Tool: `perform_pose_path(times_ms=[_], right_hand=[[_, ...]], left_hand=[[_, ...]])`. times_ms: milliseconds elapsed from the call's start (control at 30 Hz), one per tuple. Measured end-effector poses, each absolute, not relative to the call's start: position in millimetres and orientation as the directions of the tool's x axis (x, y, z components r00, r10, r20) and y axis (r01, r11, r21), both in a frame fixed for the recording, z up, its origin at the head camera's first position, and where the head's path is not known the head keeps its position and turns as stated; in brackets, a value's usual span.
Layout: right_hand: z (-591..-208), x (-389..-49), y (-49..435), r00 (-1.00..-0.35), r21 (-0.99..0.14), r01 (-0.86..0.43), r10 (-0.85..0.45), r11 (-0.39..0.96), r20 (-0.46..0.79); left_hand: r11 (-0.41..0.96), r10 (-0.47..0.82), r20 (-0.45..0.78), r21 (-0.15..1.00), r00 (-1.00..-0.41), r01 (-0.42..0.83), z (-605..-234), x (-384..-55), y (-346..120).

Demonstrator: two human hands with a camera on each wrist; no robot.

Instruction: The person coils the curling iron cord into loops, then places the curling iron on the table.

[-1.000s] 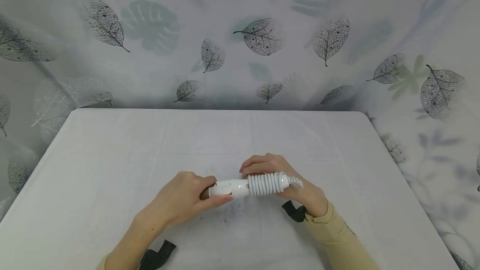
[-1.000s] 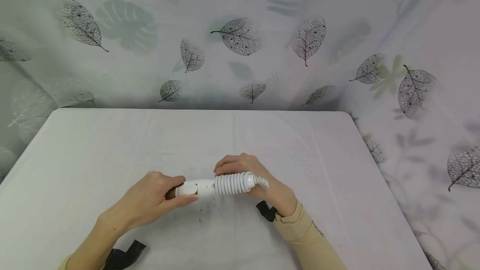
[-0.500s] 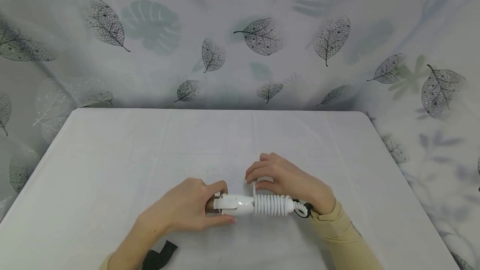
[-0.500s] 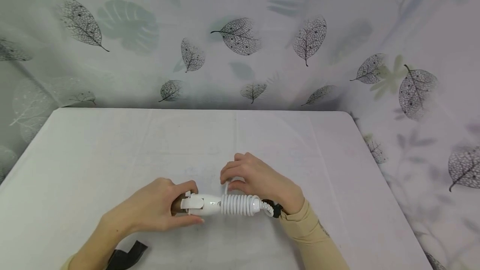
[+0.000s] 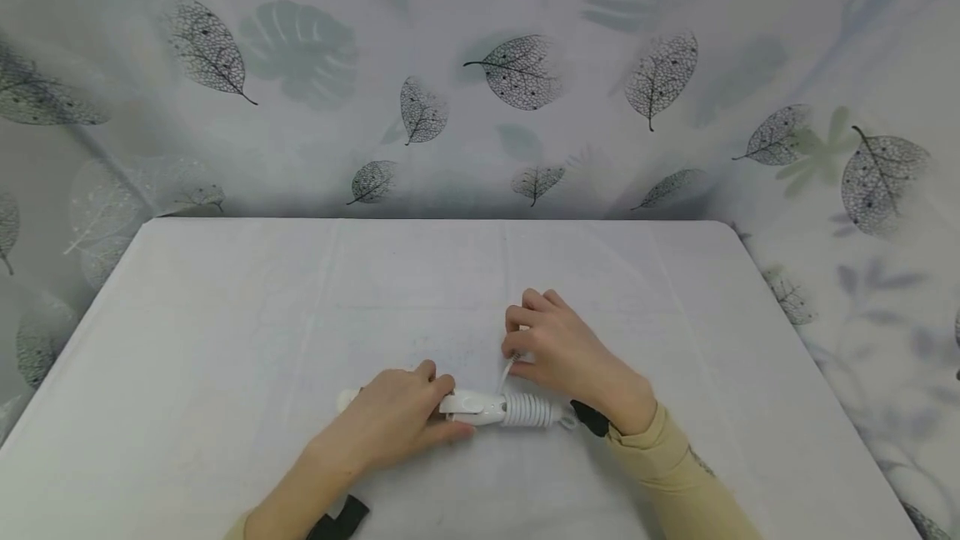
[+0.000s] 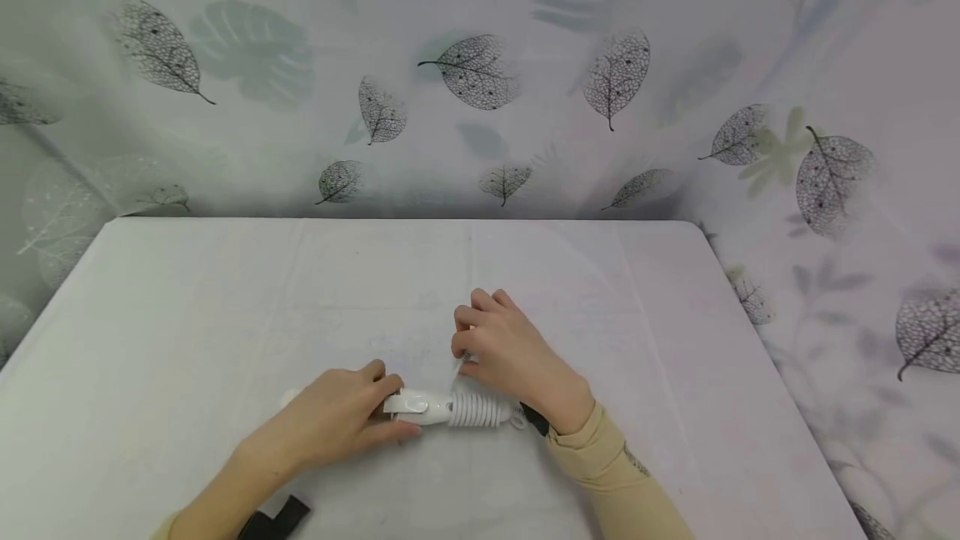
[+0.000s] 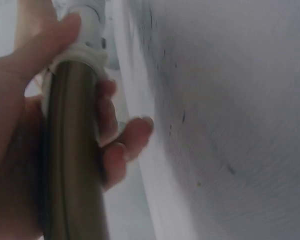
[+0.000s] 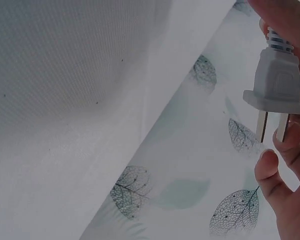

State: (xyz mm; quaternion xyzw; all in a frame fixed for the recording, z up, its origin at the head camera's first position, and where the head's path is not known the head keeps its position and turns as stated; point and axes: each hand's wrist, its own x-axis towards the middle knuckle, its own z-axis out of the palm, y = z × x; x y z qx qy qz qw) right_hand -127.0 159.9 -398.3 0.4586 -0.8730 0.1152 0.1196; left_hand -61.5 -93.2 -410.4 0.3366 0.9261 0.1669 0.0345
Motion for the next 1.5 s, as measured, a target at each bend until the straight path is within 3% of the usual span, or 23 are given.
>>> perform_pose_path(times_ms=[300,633,967,1200,1367,1500], right_hand=[[-398,-124,155,-0.588,-0.071,-0.802,-0.763,0.593,0.269],[-396,-120,155,-0.574,-0.233,-0.815,-0.794,0.531,0.200],[-394,-116,150,-0.494,-0.227,-0.866,-0.834,0.446,0.246],[-393,-112,147,-0.559,-0.419,-0.775,-0.822,0.473,0.108],[-392,-110,146,-0.595,-0.475,-0.723,-0.801,0.502,0.060],[-396,-110,144,-0.615,-0.499,-0.690,-0.788,0.524,0.024]], left_hand=[[0.743,0.615,0.046,0.299,-0.787,0.599,-412,-62,-93],[0.749,0.605,-0.038,0.366,-0.796,0.552,-409,-64,-97],[0.768,0.580,-0.056,0.370,-0.812,0.523,-406,-63,-100],[0.772,0.583,-0.062,0.352,-0.810,0.529,-412,-65,-98],[0.787,0.551,-0.077,0.379,-0.831,0.487,-415,-67,-95],[0.784,0.561,-0.009,0.328,-0.828,0.528,-418,-68,-93]])
